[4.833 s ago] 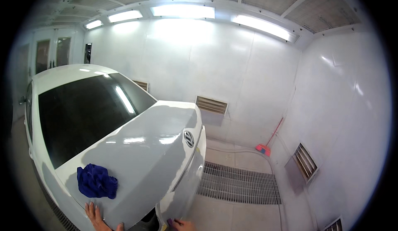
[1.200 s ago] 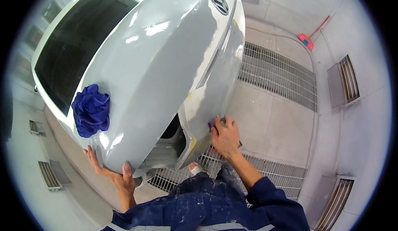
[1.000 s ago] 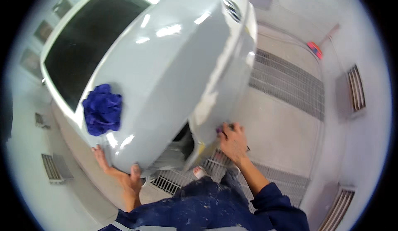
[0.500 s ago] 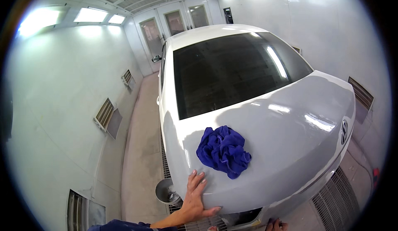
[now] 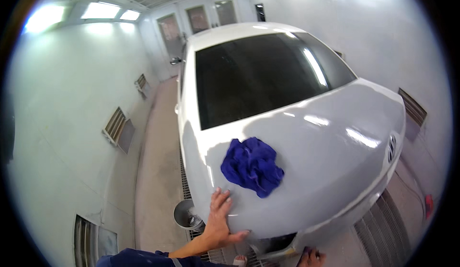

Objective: The person sands the front hood of a white car using a purple sanding block and wipes the surface with a blue cloth. The person repeatedly sands and wipes the hood area, focusing on smoothing the surface.

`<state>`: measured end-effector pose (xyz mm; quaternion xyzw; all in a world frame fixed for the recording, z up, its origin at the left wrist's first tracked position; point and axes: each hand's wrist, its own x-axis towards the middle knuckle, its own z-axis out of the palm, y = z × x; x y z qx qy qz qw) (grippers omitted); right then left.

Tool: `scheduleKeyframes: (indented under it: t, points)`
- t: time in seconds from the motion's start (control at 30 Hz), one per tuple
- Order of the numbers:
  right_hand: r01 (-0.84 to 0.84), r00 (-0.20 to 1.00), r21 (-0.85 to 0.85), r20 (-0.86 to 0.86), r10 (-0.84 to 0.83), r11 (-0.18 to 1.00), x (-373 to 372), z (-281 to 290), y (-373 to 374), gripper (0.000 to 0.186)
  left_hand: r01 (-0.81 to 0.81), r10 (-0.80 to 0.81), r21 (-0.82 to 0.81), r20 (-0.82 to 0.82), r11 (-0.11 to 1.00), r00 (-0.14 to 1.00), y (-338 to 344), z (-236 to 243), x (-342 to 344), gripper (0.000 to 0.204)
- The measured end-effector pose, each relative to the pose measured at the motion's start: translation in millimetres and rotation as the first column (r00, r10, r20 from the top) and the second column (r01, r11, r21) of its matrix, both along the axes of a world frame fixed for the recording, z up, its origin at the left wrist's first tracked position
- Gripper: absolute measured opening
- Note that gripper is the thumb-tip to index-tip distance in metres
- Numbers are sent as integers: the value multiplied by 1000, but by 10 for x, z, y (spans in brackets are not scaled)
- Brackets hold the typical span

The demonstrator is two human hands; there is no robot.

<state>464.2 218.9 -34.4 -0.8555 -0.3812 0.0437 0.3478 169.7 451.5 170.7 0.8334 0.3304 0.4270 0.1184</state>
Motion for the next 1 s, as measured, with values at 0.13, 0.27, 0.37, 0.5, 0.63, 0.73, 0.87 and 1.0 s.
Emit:
scheduleKeyframes:
  t: [0.13, 0.27, 0.37, 0.5, 0.63, 0.73, 0.87, 1.0]
  points:
    - [109, 994, -13, -23, -109, 994, -201, 618, 427, 26, -28, 22, -68, -85, 997, 996, 28, -32, -66, 118]
    - [27, 998, 87, -54, -22, 996, -184, 649, 414, 31, -95, 96, 23, -55, 995, 994, 120, 19, -103, 110]
    - [89, 995, 17, 53, -90, 996, -102, 656, 534, 40, -125, 126, 15, -121, 992, 985, 67, 200, -27, 106]
    - [92, 983, -19, -161, -94, 996, -232, 610, 438, 43, -123, 128, 66, -68, 990, 989, 101, 169, -30, 107]
    - [84, 996, -72, 24, -83, 994, -172, 742, 488, 43, -106, 111, 74, -69, 992, 991, 79, 61, -92, 105]
    - [107, 994, -44, -33, -109, 993, -327, 738, 436, 43, -107, 113, 77, -74, 991, 991, 80, 87, -112, 105]
    - [56, 998, -25, -29, -57, 998, -262, 740, 423, 43, -118, 124, 65, -103, 991, 987, 96, 122, -136, 108]
    - [95, 994, -35, -43, -96, 995, -344, 812, 460, 41, -144, 146, 32, -86, 989, 985, 55, 168, -94, 109]
